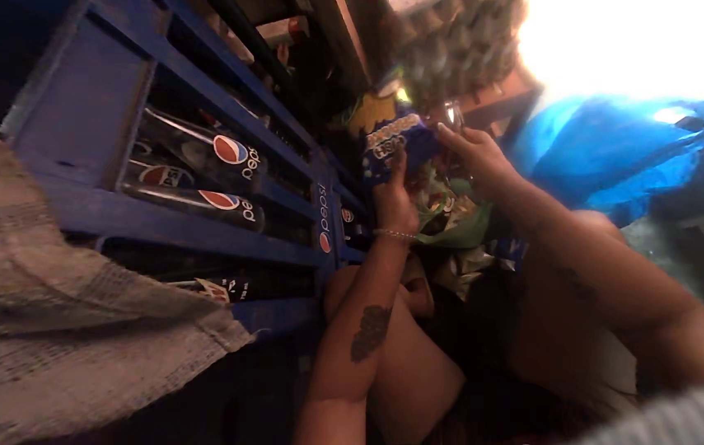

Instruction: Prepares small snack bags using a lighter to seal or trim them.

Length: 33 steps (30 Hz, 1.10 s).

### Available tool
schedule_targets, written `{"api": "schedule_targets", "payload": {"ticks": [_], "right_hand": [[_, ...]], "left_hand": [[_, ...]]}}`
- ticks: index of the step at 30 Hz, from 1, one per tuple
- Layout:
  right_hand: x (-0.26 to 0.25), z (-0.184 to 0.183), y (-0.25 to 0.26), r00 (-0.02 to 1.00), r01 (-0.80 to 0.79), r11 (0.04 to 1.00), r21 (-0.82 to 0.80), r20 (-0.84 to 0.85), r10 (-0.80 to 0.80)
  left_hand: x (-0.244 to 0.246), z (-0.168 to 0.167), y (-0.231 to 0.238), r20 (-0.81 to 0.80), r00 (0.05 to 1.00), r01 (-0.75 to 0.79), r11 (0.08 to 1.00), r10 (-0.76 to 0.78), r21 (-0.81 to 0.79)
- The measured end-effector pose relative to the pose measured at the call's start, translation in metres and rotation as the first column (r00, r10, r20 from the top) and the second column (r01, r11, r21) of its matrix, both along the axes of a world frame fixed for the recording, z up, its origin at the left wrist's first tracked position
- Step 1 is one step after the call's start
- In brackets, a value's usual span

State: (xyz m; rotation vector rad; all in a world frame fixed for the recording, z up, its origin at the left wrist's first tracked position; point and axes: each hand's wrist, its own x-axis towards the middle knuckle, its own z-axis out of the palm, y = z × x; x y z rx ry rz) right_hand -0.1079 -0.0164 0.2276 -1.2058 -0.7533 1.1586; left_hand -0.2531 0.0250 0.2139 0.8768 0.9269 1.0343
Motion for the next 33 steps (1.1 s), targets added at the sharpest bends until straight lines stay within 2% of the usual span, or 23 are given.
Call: {"api": "schedule_targets", "payload": {"ticks": [3,6,8,11,14,16,23,33], "right_hand": [[-0.001,0.000,0.001,0.949,-0.061,0.986,-0.157,-0.316,0.008],[-0.007,-0.002,-0.004,0.906,-0.214,0.960,-0.181,-0.404,0.126],[-0.014,0.001,-0.010,0.913,-0.305,0.934,-0.185,-0.338,0.231],[-0.022,0.002,-0.015,0.936,-0.353,0.919,-0.173,-0.055,0.349],[-0.021,-0.004,-0.012,0.875,-0.360,0.924,-0.132,0.297,0.383],[-0.019,-0.006,-0.011,0.820,-0.353,0.924,-0.151,0.427,0.382],[-0.020,-0.011,-0.009,0.713,-0.378,0.905,-0.193,0.563,0.418],[-0.022,-0.015,-0.008,0.724,-0.355,0.918,-0.175,0.570,0.388]], "left_hand": [[-0.007,0.002,0.010,0.026,0.996,-0.084,0.993,0.086,-0.085],[-0.010,0.007,0.013,0.009,0.987,-0.161,0.986,0.162,-0.049],[-0.010,0.006,0.014,-0.004,0.980,-0.200,0.980,0.200,0.012],[-0.010,0.005,0.014,-0.023,0.968,-0.246,0.963,0.250,0.112],[-0.009,0.006,0.014,0.010,0.960,-0.278,0.943,0.281,0.184],[-0.008,0.005,0.014,0.037,0.957,-0.288,0.937,0.287,0.200],[-0.004,0.003,0.012,0.030,0.960,-0.277,0.928,0.279,0.249],[-0.001,0.003,0.004,0.000,0.963,-0.262,0.935,0.270,0.240]]}}
